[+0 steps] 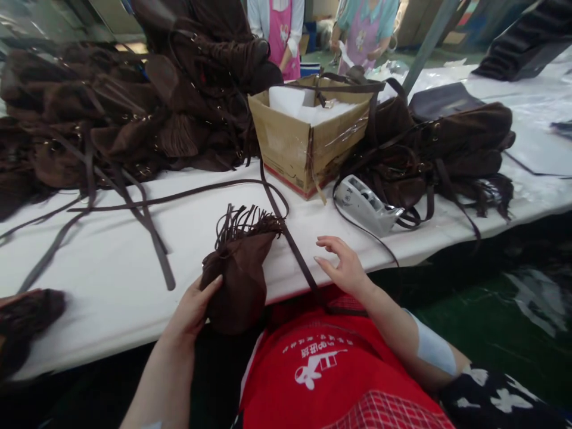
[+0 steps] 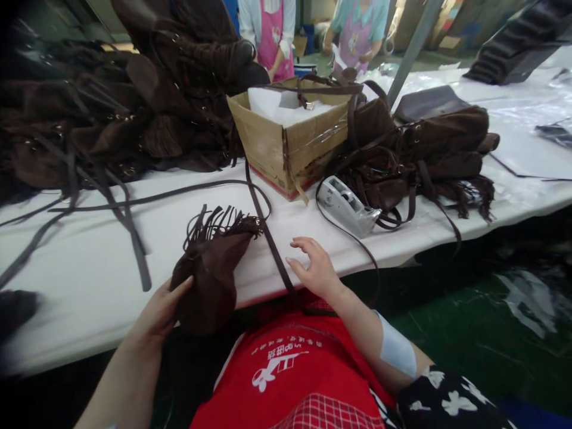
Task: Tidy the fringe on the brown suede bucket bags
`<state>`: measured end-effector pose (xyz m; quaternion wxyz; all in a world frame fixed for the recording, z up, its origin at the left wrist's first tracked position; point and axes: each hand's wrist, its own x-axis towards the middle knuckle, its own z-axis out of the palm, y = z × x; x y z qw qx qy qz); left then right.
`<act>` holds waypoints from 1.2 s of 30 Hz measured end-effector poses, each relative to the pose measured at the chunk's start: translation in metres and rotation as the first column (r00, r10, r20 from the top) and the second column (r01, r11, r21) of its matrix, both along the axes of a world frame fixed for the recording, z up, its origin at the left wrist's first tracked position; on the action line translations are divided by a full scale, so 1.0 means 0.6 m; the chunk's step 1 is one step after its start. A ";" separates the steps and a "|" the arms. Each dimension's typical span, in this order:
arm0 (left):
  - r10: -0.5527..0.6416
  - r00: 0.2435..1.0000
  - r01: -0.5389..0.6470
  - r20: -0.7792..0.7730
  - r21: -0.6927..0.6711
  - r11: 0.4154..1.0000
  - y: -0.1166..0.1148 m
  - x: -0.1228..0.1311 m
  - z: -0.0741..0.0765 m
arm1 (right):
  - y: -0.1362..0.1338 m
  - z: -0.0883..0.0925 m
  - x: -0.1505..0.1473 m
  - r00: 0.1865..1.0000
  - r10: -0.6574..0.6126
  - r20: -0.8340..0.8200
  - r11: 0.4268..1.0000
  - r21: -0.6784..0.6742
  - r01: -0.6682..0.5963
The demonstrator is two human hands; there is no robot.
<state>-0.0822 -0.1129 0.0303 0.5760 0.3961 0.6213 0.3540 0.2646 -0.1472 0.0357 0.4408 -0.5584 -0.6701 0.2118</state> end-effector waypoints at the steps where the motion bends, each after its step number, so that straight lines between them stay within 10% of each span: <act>1: -0.001 1.000 0.001 0.003 0.001 1.000 -0.003 0.001 -0.002 | 0.000 0.002 -0.007 0.999 0.026 -0.019 1.000 -0.004 -0.026; 19: -0.327 0.939 0.332 -0.105 0.028 0.943 -0.018 0.013 0.014 | 0.104 0.017 -0.085 0.977 0.204 0.063 0.979 -0.013 -0.203; 24: -0.372 0.874 0.426 -0.313 0.122 0.896 -0.018 0.036 0.008 | 0.152 0.010 -0.136 0.708 0.569 0.418 0.814 -0.166 -0.556; 27: -0.367 0.833 0.475 -0.414 0.193 0.859 -0.019 0.046 0.005 | 0.145 -0.001 -0.140 0.585 0.583 0.563 0.798 -0.260 -0.545; 36: -0.541 0.716 0.680 -0.442 0.263 0.685 -0.014 0.055 -0.004 | 0.069 0.002 -0.039 0.737 0.610 0.292 0.790 -0.303 -0.534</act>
